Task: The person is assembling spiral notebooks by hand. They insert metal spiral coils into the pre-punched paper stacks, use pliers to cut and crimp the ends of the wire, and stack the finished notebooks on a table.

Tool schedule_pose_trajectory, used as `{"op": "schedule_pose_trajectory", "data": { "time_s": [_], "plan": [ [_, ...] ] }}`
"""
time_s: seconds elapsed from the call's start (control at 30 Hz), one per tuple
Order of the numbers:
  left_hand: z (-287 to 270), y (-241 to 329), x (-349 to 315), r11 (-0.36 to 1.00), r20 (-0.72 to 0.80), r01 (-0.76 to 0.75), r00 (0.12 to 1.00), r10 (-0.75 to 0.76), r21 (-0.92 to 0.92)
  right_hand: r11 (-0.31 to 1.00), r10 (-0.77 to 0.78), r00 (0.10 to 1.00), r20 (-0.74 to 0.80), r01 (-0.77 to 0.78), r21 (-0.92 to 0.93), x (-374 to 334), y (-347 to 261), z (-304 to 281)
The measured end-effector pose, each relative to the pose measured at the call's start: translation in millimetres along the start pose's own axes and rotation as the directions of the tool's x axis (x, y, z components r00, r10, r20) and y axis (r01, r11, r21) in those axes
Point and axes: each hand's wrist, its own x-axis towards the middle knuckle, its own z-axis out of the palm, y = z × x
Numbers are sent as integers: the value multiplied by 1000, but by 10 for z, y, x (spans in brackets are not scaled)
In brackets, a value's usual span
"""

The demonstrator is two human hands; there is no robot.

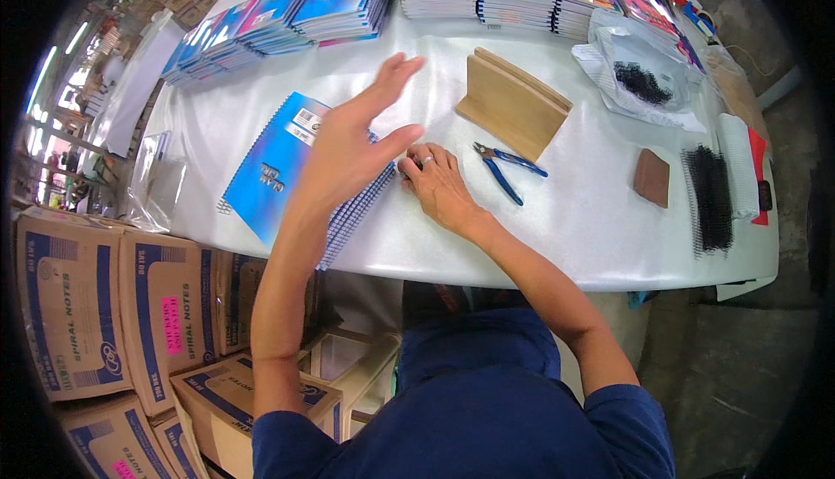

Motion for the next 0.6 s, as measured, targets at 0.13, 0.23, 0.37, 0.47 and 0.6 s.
{"op": "schedule_pose_trajectory", "data": {
  "time_s": [0.13,0.23,0.37,0.47,0.6],
  "plan": [
    [-93,21,-558,975,-418,-10,904,-85,-221,995,-42,999,0,42,-95,-135,78,-135],
    [-215,-144,-1050,995,-825,-57,564,-37,-83,978,-114,992,-56,102,-183,-178,55,-158],
    [-227,-610,-1902,904,-942,384,333,52,186,924,-182,840,-510,-31,-381,-143,240,-979],
    [-66,-757,-2232,875,-918,452,248,-309,-173,985,5,545,-838,-147,-90,1,938,-1989],
    [388,-881,-2228,878,-789,345,408,-459,-332,837,-42,484,-874,-460,-295,-93,2324,-2757]
  ]
}}
